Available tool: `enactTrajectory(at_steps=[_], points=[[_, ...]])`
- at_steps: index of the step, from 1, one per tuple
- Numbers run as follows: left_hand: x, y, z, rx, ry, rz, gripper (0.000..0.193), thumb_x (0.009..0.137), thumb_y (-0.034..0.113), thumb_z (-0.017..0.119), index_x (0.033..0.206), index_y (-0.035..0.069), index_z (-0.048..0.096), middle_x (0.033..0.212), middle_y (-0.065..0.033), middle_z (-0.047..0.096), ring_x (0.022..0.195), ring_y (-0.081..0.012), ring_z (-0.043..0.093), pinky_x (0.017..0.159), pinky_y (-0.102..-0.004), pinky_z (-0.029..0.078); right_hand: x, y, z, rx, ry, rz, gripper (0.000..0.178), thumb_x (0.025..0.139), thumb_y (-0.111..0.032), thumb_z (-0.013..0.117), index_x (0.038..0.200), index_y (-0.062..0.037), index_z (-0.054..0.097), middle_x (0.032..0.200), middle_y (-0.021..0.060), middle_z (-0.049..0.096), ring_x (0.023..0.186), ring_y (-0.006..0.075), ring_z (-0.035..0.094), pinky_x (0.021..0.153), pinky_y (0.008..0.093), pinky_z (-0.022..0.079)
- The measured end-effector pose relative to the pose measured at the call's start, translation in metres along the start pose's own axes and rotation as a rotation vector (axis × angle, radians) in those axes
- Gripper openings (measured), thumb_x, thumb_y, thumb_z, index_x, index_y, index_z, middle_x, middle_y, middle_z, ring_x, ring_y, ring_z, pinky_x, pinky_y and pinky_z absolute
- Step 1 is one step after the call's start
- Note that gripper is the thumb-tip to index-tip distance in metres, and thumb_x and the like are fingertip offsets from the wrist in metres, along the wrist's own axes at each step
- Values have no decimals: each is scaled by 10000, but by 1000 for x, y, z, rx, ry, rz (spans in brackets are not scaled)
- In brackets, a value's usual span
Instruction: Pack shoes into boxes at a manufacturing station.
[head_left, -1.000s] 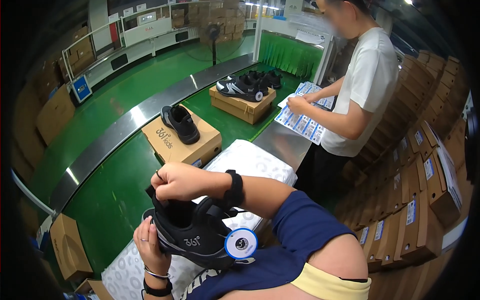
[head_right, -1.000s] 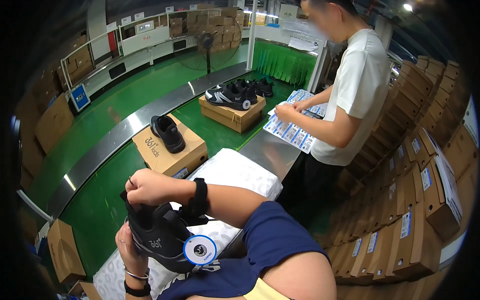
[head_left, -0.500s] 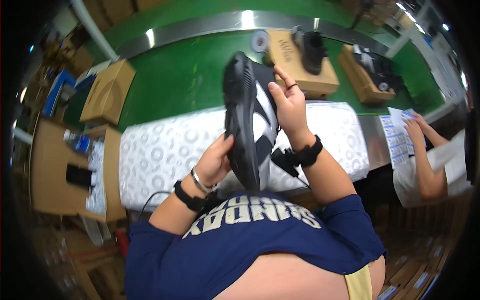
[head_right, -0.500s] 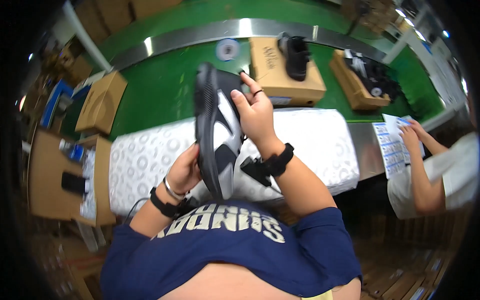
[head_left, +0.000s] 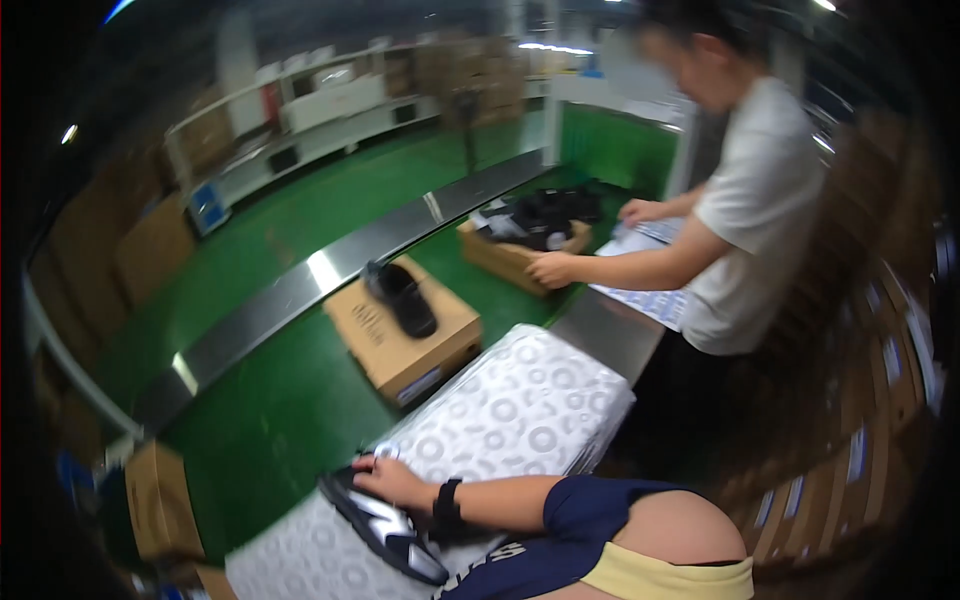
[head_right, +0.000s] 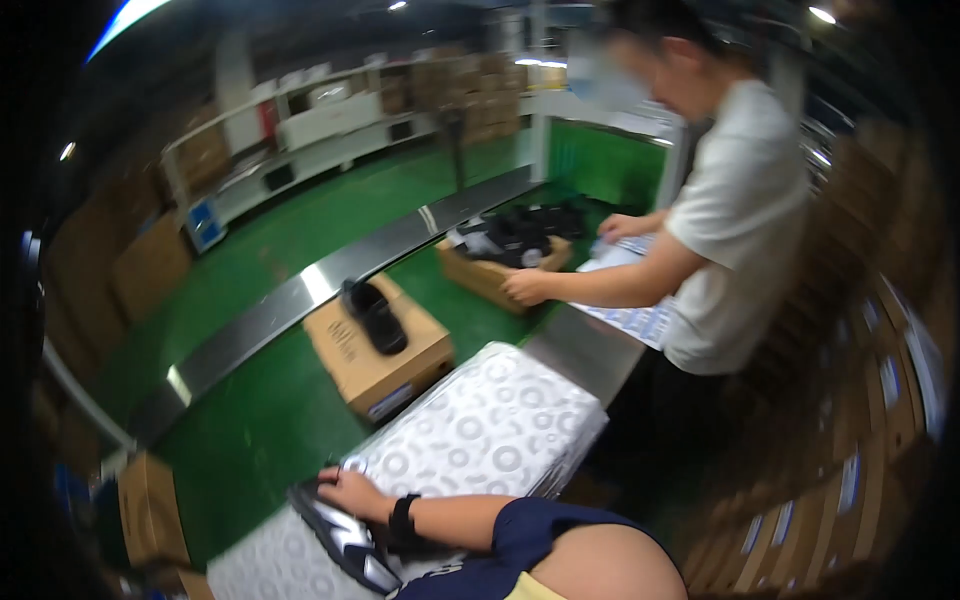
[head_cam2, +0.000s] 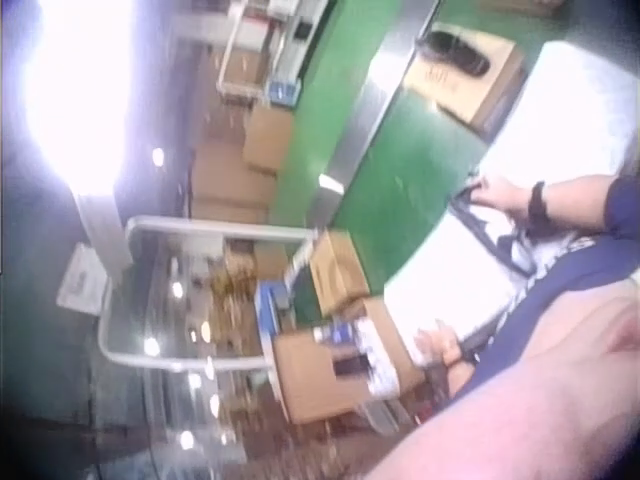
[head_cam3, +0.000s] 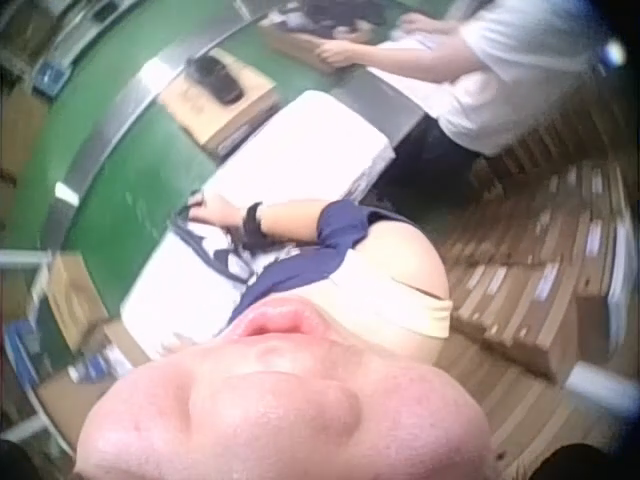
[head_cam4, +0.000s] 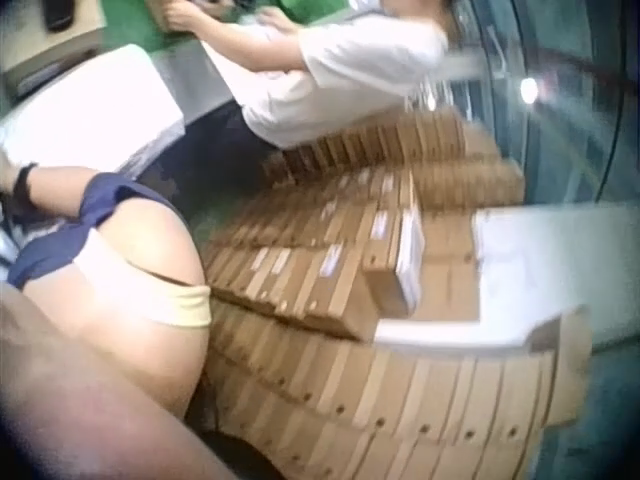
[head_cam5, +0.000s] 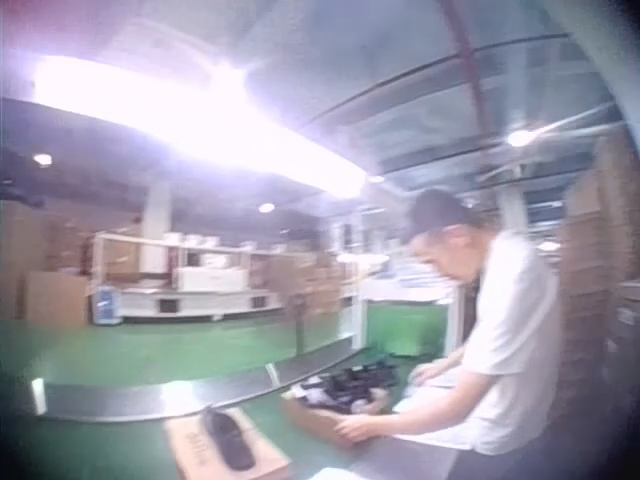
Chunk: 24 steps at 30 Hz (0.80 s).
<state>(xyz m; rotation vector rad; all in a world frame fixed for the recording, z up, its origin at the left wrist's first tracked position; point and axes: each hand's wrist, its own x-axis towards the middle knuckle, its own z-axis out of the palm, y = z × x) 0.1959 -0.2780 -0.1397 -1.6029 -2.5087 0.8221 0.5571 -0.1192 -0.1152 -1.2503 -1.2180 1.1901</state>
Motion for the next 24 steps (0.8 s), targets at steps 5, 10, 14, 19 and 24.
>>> enactTrajectory(at_steps=[5, 10, 14, 19, 24], points=[[-5, 33, -57, -404, 328, -192, 502, 786, 368, 475, 1102, -21, 491, 1071, -217, 514, 1044, -328, 447, 883, -460, 338, -4, -27, -19, -140, 46, 41, 434, 768, -291, 588, 1105, -22, 536, 928, 175, 606, 829, 249, 575, 738, 317, 447], [19, 30, -2, -404, 527, -167, 498, 803, 393, 450, 1071, -23, 509, 1093, -241, 497, 1074, -358, 427, 915, -477, 306, -2, -24, -23, -40, 65, -41, 416, 772, -265, 581, 1103, -17, 534, 976, 173, 600, 876, 270, 573, 771, 319, 444], [37, 24, 23, -324, 795, -57, 603, 817, 455, 404, 1186, -21, 431, 1251, -248, 375, 1197, -385, 290, 992, -485, 201, 1, -18, -23, -120, 65, -28, 411, 773, -264, 576, 1101, -19, 537, 986, 176, 598, 879, 277, 575, 775, 327, 444], [17, 26, -14, -486, 240, -250, 633, 830, 457, 368, 1262, -5, 357, 1335, -224, 283, 1256, -364, 201, 1021, -482, 129, -5, -24, -22, -167, 60, -65, 409, 776, -271, 558, 1099, -21, 533, 974, 183, 597, 878, 295, 577, 779, 334, 445], [29, 23, -3, -198, 142, -133, 518, 854, 397, 350, 1266, 84, 379, 1350, -229, 240, 1242, -371, 228, 1005, -501, 176, -7, -25, -20, -345, 59, -116, 382, 800, -272, 515, 1093, -27, 534, 985, 183, 591, 894, 322, 566, 794, 357, 439]])
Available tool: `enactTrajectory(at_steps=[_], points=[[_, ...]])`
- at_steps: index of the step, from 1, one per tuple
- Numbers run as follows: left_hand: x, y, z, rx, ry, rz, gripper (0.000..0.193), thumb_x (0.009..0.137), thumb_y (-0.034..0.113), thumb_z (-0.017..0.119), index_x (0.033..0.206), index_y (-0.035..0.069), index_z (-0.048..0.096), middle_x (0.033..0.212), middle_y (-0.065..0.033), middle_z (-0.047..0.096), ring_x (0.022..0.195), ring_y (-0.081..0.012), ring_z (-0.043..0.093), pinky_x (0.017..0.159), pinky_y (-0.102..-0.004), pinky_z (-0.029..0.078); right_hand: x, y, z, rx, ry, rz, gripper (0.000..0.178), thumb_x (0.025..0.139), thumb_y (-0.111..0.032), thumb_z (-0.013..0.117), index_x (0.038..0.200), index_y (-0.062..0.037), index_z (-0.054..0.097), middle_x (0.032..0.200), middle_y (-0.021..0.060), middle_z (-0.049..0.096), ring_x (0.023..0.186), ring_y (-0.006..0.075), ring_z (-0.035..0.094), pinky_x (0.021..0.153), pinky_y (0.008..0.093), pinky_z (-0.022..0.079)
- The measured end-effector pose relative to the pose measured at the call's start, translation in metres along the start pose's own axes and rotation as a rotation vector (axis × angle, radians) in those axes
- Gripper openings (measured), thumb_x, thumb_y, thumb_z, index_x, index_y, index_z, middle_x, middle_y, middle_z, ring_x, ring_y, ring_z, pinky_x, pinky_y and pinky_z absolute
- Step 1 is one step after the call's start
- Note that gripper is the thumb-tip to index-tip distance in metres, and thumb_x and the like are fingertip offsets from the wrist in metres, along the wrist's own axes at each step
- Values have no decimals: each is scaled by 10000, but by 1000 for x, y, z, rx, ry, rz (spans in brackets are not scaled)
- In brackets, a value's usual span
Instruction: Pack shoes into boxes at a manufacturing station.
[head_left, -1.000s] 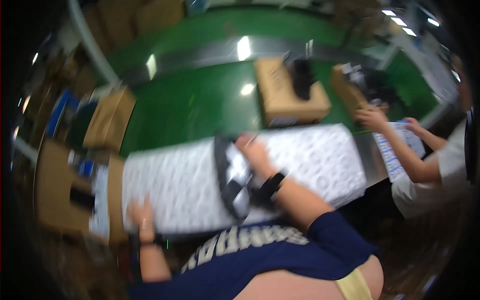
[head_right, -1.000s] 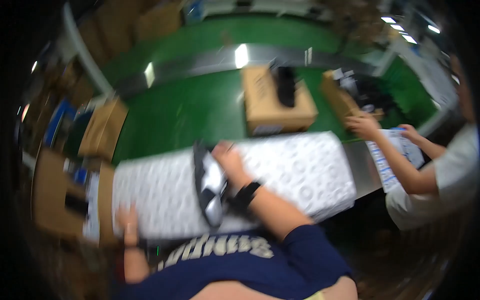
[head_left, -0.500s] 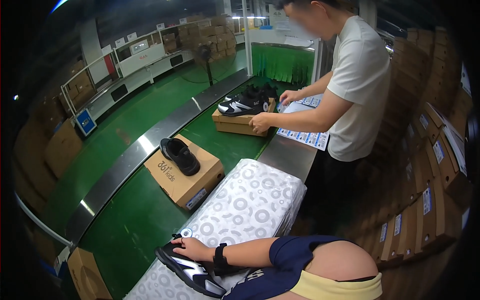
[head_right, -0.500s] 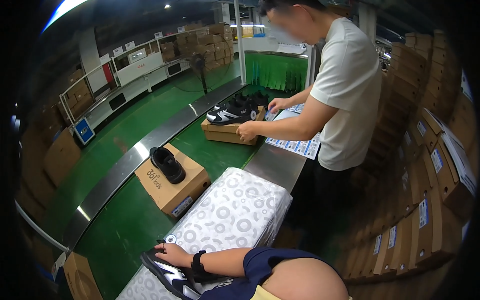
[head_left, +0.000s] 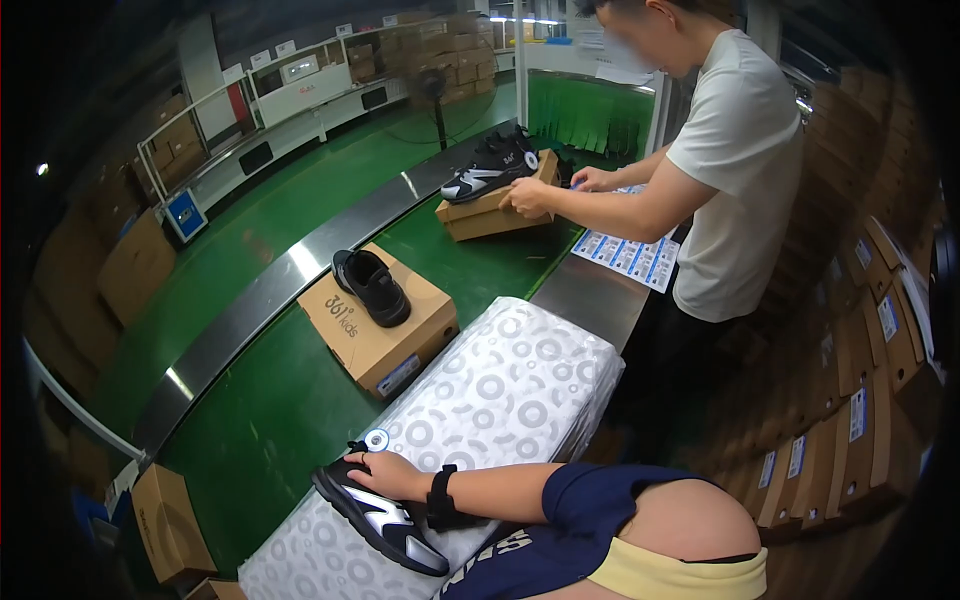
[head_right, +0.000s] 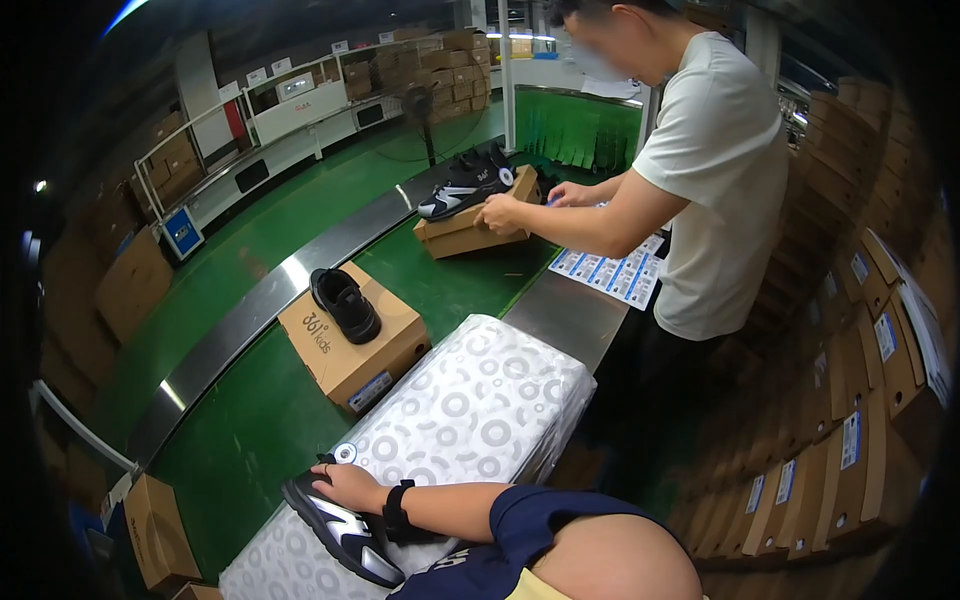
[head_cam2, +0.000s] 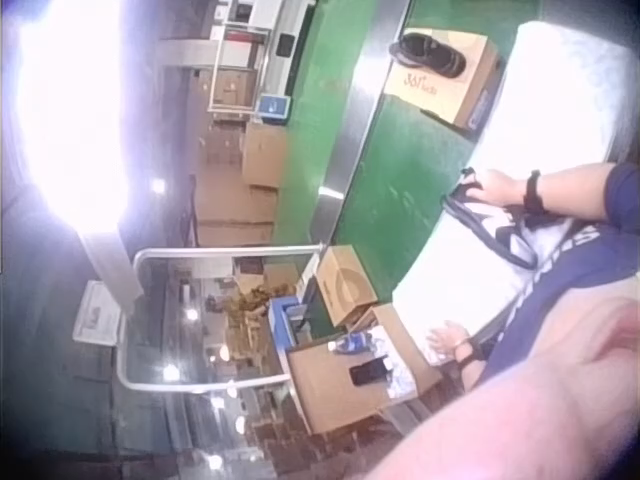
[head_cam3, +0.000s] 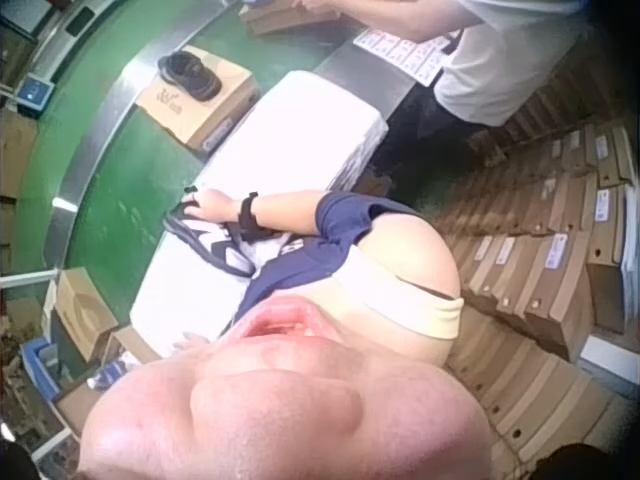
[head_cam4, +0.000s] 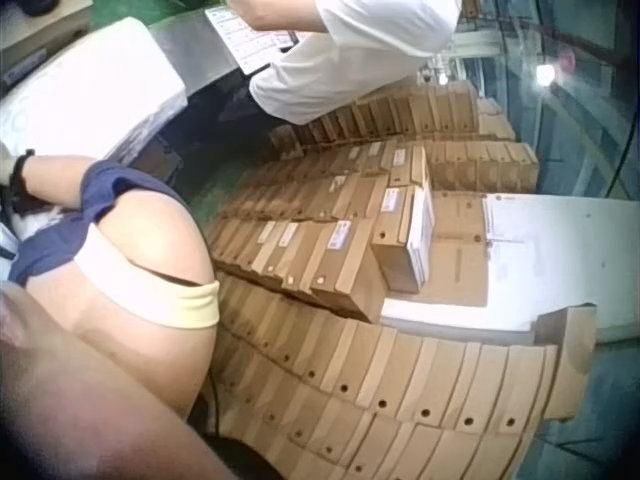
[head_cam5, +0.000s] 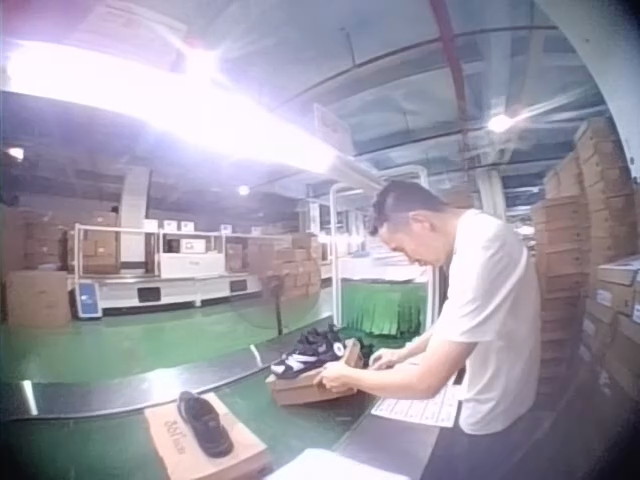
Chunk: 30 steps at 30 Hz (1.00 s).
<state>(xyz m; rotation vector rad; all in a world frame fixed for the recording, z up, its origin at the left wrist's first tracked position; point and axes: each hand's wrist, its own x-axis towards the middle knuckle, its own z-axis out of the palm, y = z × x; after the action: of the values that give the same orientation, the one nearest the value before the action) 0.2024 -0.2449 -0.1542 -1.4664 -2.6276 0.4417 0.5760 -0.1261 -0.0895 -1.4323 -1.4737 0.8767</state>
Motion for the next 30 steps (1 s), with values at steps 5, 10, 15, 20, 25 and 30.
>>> enactTrajectory(at_steps=[5, 10, 15, 20, 25, 30], points=[[-10, 11, -35, 15, -110, 130, 482, 865, 363, 379, 1273, 108, 380, 1348, -268, 205, 1246, -362, 237, 998, -476, 235, 2, 3, -1, -10, 11, -22, 373, 809, -263, 508, 1096, -25, 531, 1007, 179, 584, 908, 322, 561, 802, 355, 438], [0, 4, -61, -340, 47, 261, 540, 830, 327, 502, 1197, -58, 408, 1266, -255, 364, 1179, -361, 346, 994, -415, 251, 0, -21, -24, -394, -11, -19, 449, 789, -327, 545, 1110, -15, 524, 1159, 227, 474, 999, 348, 501, 813, 373, 418], [10, 46, -186, -1027, 227, 858, 661, 705, 247, 570, 1269, -14, 347, 1301, -203, 325, 1195, -348, 327, 1006, -398, 245, 7, -98, -31, 165, -190, -132, 823, 699, -416, 653, 1248, 89, 305, 1186, 305, 393, 1077, 337, 443, 900, 366, 361], [-94, 179, -309, -899, -217, 1306, 546, 648, 209, 682, 1109, -11, 491, 1141, -209, 488, 965, -326, 519, 825, -364, 414, 13, -99, -103, 548, -270, 0, 817, 633, -32, 664, 1279, 84, 178, 747, 95, 577, 584, 127, 533, 501, 229, 426], [-55, 175, -249, -967, 53, 1413, 548, 648, 244, 690, 1117, 25, 511, 1202, -217, 444, 1034, -345, 483, 885, -394, 376, -38, -24, -142, 791, 32, 466, 551, 712, 23, 541, 1226, -5, 343, 720, 62, 539, 567, 112, 507, 523, 240, 435], [-41, 216, -210, -232, 34, 1429, 635, 654, 493, 616, 1171, 144, 498, 1275, -224, 367, 1199, -433, 276, 979, -557, 173, -64, 59, -127, 488, 523, 619, 294, 757, -22, 447, 1049, -42, 451, 684, 57, 515, 563, 126, 488, 479, 255, 417]])
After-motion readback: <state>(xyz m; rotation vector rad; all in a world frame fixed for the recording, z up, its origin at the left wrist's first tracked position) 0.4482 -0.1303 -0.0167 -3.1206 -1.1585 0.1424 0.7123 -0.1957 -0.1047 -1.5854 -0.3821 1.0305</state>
